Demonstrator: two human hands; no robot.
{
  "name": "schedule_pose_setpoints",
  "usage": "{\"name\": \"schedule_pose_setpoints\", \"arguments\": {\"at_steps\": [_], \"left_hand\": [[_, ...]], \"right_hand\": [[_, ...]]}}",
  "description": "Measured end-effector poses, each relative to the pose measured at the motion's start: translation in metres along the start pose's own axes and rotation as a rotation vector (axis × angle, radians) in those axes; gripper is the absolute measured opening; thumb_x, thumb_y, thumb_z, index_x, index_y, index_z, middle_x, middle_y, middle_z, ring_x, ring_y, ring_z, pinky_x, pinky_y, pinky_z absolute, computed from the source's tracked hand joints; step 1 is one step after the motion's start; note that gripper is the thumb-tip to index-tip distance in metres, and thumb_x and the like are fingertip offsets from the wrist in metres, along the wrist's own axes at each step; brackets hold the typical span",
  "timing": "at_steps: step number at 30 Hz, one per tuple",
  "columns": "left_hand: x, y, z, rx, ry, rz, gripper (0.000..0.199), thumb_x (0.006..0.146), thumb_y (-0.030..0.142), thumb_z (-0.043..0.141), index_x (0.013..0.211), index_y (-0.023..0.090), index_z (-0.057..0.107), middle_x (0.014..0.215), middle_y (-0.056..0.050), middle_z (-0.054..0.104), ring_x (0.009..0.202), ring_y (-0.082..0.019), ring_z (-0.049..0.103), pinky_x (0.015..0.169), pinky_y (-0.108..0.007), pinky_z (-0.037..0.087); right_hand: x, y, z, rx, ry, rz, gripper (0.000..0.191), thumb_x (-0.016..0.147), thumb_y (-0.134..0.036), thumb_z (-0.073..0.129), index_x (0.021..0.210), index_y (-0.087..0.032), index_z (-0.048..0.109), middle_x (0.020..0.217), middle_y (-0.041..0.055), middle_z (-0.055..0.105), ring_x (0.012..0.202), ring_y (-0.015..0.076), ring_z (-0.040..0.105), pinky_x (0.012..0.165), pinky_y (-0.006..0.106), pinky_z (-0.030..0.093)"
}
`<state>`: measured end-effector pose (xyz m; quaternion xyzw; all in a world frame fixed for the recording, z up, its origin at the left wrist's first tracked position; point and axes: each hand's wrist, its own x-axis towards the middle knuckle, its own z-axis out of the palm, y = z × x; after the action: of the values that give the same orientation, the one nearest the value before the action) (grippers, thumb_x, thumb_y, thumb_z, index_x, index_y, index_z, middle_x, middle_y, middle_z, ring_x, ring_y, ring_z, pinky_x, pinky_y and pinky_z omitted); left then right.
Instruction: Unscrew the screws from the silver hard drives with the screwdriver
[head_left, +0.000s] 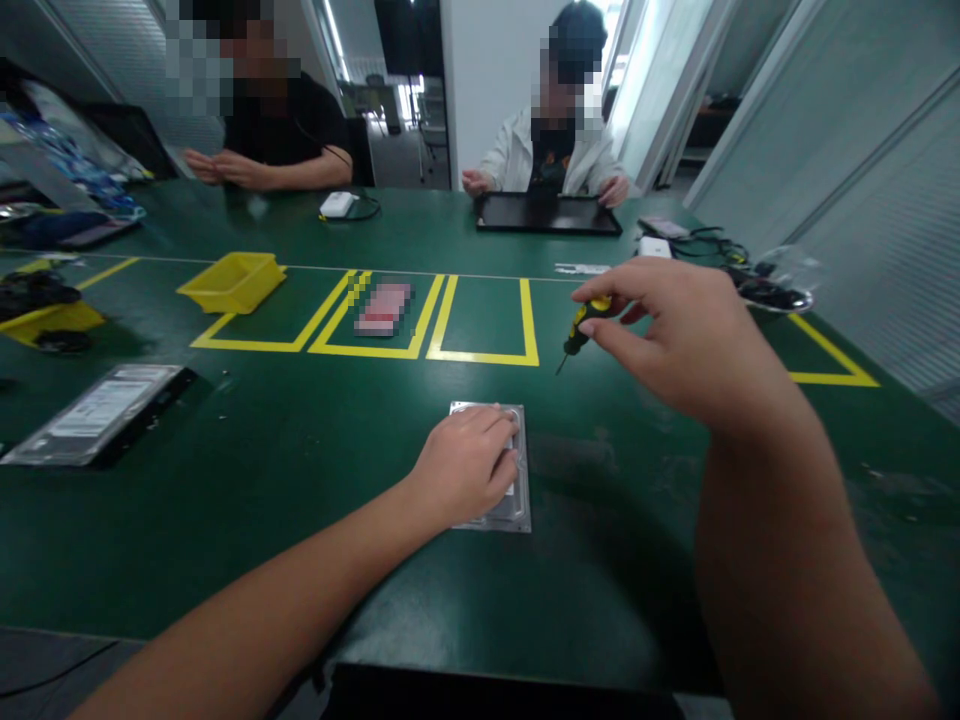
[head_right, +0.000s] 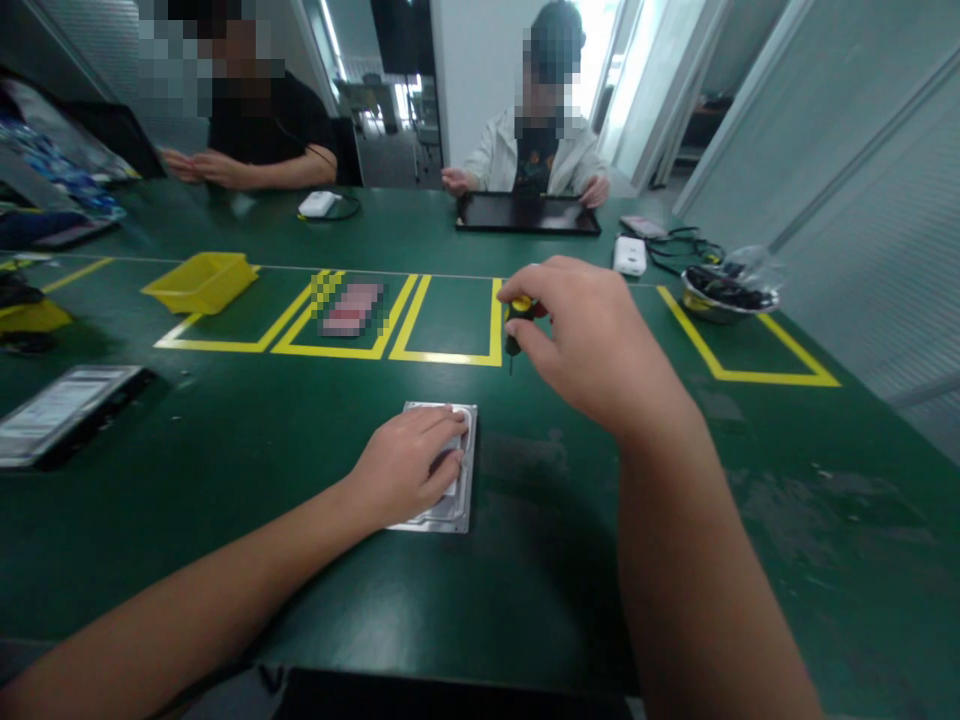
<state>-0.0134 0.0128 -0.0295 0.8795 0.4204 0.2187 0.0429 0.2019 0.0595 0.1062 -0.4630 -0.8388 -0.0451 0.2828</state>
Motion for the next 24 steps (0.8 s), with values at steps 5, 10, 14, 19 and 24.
{"name": "schedule_pose_setpoints", "arguments": {"at_steps": [5,10,14,19,24], "left_hand": [[-0.001,-0.001,0.0,0.002,-0.006,-0.003,0.029,0.09,0.026,0.052,0.114,0.014,0.064,0.121,-0.01,0.068,0.117,-0.027,0.061,0.106,-0.045,0.047],[-0.004,0.001,-0.01,0.01,-0.084,0.045,0.046,0.09,0.037,0.052,0.127,0.01,0.059,0.136,-0.014,0.059,0.127,-0.03,0.054,0.111,-0.046,0.044],[-0.006,0.002,-0.014,0.033,-0.134,0.078,0.056,0.09,0.041,0.052,0.134,0.007,0.055,0.141,-0.018,0.054,0.132,-0.031,0.049,0.114,-0.046,0.041],[-0.006,0.001,-0.014,0.041,-0.151,0.09,0.058,0.091,0.043,0.052,0.135,0.006,0.053,0.142,-0.019,0.053,0.133,-0.032,0.049,0.114,-0.046,0.04],[-0.006,0.001,-0.013,0.028,-0.131,0.086,0.057,0.091,0.044,0.053,0.133,0.006,0.054,0.14,-0.019,0.054,0.13,-0.033,0.05,0.113,-0.048,0.041]], "right_hand": [[0.002,0.0,0.015,-0.143,-0.05,0.013,0.013,0.081,-0.02,0.062,0.091,-0.019,0.07,0.086,0.0085,0.067,0.079,0.025,0.062,0.072,0.04,0.047],[0.002,-0.004,0.031,-0.249,-0.086,0.092,0.009,0.082,-0.021,0.06,0.088,-0.018,0.066,0.086,0.0096,0.066,0.078,0.0249,0.06,0.067,0.037,0.044],[-0.003,-0.005,0.041,-0.266,-0.058,0.137,0.006,0.082,-0.024,0.061,0.084,-0.019,0.062,0.082,0.0083,0.064,0.075,0.022,0.058,0.066,0.034,0.043],[-0.025,0.0,0.055,-0.28,-0.052,0.271,0.008,0.084,-0.026,0.06,0.082,-0.018,0.058,0.082,0.0083,0.06,0.076,0.0221,0.056,0.068,0.034,0.042],[-0.058,0.004,0.067,-0.201,-0.16,0.319,0.015,0.085,-0.021,0.056,0.099,-0.015,0.056,0.096,0.0111,0.058,0.085,0.0234,0.057,0.073,0.033,0.044]]}}
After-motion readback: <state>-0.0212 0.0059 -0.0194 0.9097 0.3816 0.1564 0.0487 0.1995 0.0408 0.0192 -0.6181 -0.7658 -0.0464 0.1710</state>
